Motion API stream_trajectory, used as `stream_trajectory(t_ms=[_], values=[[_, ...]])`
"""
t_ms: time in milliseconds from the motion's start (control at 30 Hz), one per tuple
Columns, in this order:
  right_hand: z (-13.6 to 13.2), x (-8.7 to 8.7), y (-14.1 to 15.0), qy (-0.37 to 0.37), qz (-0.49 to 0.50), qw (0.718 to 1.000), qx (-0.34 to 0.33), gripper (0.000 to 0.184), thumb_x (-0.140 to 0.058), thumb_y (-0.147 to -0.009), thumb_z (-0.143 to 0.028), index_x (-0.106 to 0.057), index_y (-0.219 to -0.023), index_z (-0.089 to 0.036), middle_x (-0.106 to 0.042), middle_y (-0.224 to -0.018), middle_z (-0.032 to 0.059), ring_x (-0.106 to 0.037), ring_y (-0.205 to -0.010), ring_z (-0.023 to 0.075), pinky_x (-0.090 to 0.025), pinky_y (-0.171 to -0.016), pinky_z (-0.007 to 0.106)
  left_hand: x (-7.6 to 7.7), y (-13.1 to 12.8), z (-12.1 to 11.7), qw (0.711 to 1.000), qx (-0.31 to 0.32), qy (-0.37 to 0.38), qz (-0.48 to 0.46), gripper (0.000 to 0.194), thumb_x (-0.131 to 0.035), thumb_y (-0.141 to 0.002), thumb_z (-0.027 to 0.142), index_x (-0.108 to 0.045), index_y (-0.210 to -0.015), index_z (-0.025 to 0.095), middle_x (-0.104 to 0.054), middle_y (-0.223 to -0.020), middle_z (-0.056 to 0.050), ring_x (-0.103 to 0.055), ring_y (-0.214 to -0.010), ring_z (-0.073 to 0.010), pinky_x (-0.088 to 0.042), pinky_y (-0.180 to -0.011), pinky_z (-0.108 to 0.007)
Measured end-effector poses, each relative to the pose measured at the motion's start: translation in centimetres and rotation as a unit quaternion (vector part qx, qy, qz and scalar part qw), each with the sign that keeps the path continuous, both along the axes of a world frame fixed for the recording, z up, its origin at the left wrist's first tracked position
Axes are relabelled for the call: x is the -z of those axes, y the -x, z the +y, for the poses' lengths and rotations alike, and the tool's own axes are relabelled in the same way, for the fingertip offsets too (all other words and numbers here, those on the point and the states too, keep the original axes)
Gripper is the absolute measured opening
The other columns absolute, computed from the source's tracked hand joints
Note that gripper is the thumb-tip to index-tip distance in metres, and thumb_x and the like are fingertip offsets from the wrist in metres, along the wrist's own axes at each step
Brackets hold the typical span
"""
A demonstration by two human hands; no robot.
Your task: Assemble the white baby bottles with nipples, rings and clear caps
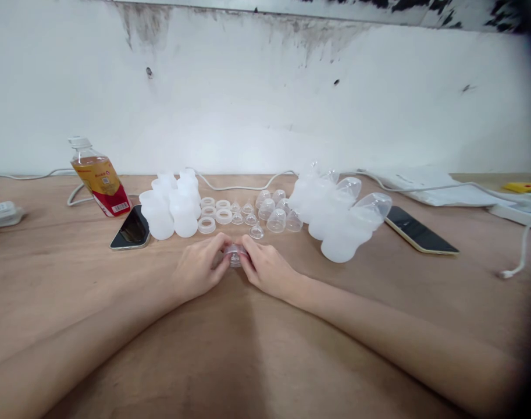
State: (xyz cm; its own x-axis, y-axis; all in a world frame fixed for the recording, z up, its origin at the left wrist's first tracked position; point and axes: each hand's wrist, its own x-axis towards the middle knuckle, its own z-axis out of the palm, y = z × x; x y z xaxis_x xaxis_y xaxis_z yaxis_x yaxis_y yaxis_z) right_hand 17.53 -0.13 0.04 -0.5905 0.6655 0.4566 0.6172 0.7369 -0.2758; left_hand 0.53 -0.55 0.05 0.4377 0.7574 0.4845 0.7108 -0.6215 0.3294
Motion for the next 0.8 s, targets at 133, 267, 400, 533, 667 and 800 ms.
stream_trajectory(t_ms=[133,267,400,533,667,800], values=[[0.03,-0.01,-0.01,0.009,-0.004,1.0,-0.001,0.01,-0.032,-0.083,-0.015,-0.04,-0.09,-0.015,-0.06,-0.071,0.0056,-0.056,-0.061,0.0157,-0.038,-0.054,0.024,-0.12,-0.07,-0.02,1.0,-0.011,0.017,0.002,0.011,-0.044,-0.078,0.019,-0.043,-0.089,0.021,-0.058,-0.07,0.003,-0.054,-0.055,-0.0109,-0.038,-0.051,-0.021],[0.09,-0.22,-0.29,0.033,0.019,0.999,-0.021,0.021,-0.034,-0.084,-0.015,-0.038,-0.104,-0.017,-0.061,-0.086,0.0056,-0.057,-0.068,0.0141,-0.04,-0.06,0.024,-0.27,0.01,-0.04,0.999,0.006,0.046,-0.017,0.013,-0.043,-0.081,0.025,-0.042,-0.093,0.021,-0.058,-0.075,0.002,-0.054,-0.057,-0.0111,-0.039,-0.053,-0.022],[0.08,-0.19,-0.17,0.041,0.02,0.999,-0.021,0.027,-0.037,-0.081,-0.013,-0.038,-0.107,-0.016,-0.061,-0.089,0.0065,-0.058,-0.073,0.0155,-0.04,-0.063,0.026,0.09,-0.01,0.18,0.999,0.004,0.031,-0.013,0.011,-0.044,-0.08,0.026,-0.042,-0.09,0.021,-0.058,-0.079,0.001,-0.054,-0.061,-0.0123,-0.04,-0.055,-0.024],[-0.16,-0.09,0.38,0.045,0.04,0.998,-0.011,0.028,-0.037,-0.077,-0.008,-0.039,-0.104,-0.017,-0.06,-0.09,0.0057,-0.057,-0.07,0.0139,-0.04,-0.062,0.024,0.57,-0.21,0.39,1.0,-0.007,0.019,0.006,0.01,-0.046,-0.075,0.018,-0.042,-0.085,0.021,-0.056,-0.072,0.002,-0.053,-0.06,-0.0133,-0.039,-0.054,-0.025],[-0.26,-0.16,0.48,0.058,0.04,0.997,0.008,0.024,-0.037,-0.079,-0.012,-0.039,-0.102,-0.017,-0.06,-0.082,0.0041,-0.055,-0.063,0.0132,-0.039,-0.059,0.024,0.5,-0.3,0.37,0.999,-0.009,0.042,-0.018,0.012,-0.046,-0.076,0.016,-0.041,-0.085,0.021,-0.056,-0.073,0.002,-0.054,-0.06,-0.0132,-0.039,-0.053,-0.024],[0.04,-0.27,0.06,0.083,0.044,0.996,-0.011,0.027,-0.041,-0.078,-0.016,-0.036,-0.105,-0.017,-0.057,-0.079,0.0027,-0.052,-0.06,0.0125,-0.039,-0.057,0.023,-0.05,-0.2,0.19,0.996,-0.005,0.082,-0.042,0.016,-0.045,-0.075,0.015,-0.041,-0.089,0.021,-0.058,-0.077,0.001,-0.055,-0.059,-0.0126,-0.04,-0.054,-0.024]])
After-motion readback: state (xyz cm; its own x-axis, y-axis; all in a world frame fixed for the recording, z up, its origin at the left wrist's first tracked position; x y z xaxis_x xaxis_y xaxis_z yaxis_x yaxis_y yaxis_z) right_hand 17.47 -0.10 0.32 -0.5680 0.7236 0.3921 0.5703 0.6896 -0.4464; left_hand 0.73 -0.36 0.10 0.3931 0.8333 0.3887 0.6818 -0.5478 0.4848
